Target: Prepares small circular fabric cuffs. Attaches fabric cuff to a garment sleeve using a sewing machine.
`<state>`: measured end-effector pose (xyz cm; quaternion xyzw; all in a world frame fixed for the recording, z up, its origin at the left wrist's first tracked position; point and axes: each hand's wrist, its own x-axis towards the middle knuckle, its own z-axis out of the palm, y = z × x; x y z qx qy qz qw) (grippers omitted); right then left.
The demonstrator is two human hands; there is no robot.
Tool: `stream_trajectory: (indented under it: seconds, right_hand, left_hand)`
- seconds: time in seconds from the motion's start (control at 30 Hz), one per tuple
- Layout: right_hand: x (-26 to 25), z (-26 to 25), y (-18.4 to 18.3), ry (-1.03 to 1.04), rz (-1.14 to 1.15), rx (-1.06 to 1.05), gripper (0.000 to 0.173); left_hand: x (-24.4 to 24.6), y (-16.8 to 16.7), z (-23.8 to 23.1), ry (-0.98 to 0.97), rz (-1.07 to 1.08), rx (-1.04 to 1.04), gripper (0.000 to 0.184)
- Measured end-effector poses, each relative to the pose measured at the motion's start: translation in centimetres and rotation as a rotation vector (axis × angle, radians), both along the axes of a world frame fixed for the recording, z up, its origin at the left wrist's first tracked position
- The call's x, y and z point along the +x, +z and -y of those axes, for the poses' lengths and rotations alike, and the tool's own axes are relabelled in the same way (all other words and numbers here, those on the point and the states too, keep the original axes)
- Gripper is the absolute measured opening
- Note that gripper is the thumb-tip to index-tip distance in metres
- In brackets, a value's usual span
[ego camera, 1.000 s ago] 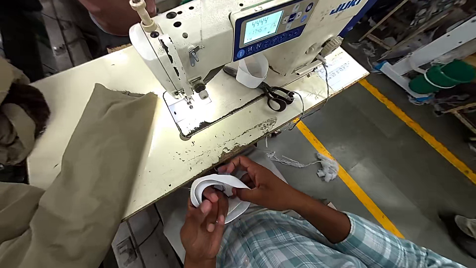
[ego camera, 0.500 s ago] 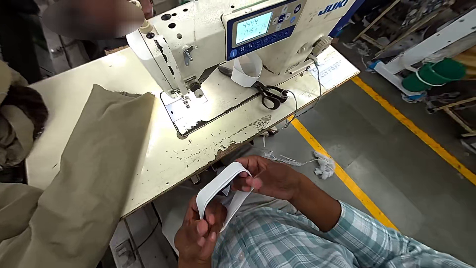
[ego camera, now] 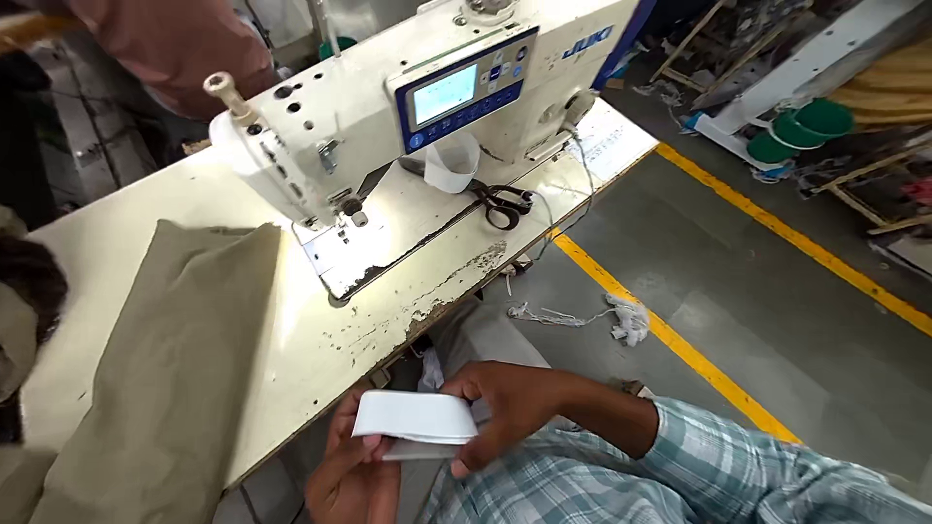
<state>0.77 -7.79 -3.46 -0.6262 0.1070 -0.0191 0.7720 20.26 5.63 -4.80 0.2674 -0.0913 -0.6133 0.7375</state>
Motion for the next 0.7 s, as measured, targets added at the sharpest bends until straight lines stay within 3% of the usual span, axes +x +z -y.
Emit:
stream_trajectory:
  seconds: [0.17, 0.27, 0.3, 0.43, 0.57, 0.6, 0.7]
  right_hand:
    - [-1.5, 1.9, 0.8, -0.171, 0.38, 0.362, 0.025]
    - [-1.2, 1.5, 1.2, -0.233, 0.42, 0.544, 0.026]
    - [-1.5, 1.6, 1.5, -0.241, 0.355, 0.515, 0.028]
    - [-2.9, 2.2, 2.9, -0.195, 0.033, 0.043, 0.022]
    - [-5.0, 6.4, 3.5, -0.538, -0.065, -0.013, 0.015]
    - [-5.6, 8.3, 3.8, -0.654, -0.098, -0.051, 0.016]
    - [-7.1, 14.9, 3.2, -0.894, -0.083, -0.159, 0.019]
  left_hand:
    - [-2.9, 0.7, 1.0, -0.4, 0.42, -0.051, 0.02]
    - [-3.8, 0.6, 1.8, -0.402, 0.379, -0.022, 0.015]
    - [-3.1, -0.1, 2.0, -0.359, 0.343, -0.016, 0.015]
    - [-1.0, -2.2, 2.6, -0.228, 0.2, -0.001, 0.026]
    - [-2.1, -1.9, 2.9, -0.364, 0.591, 0.092, 0.074]
    - [-2.0, -2.0, 2.8, -0.372, 0.642, 0.103, 0.074]
    - [-0.9, -1.8, 2.1, -0.323, 0.656, 0.092, 0.046]
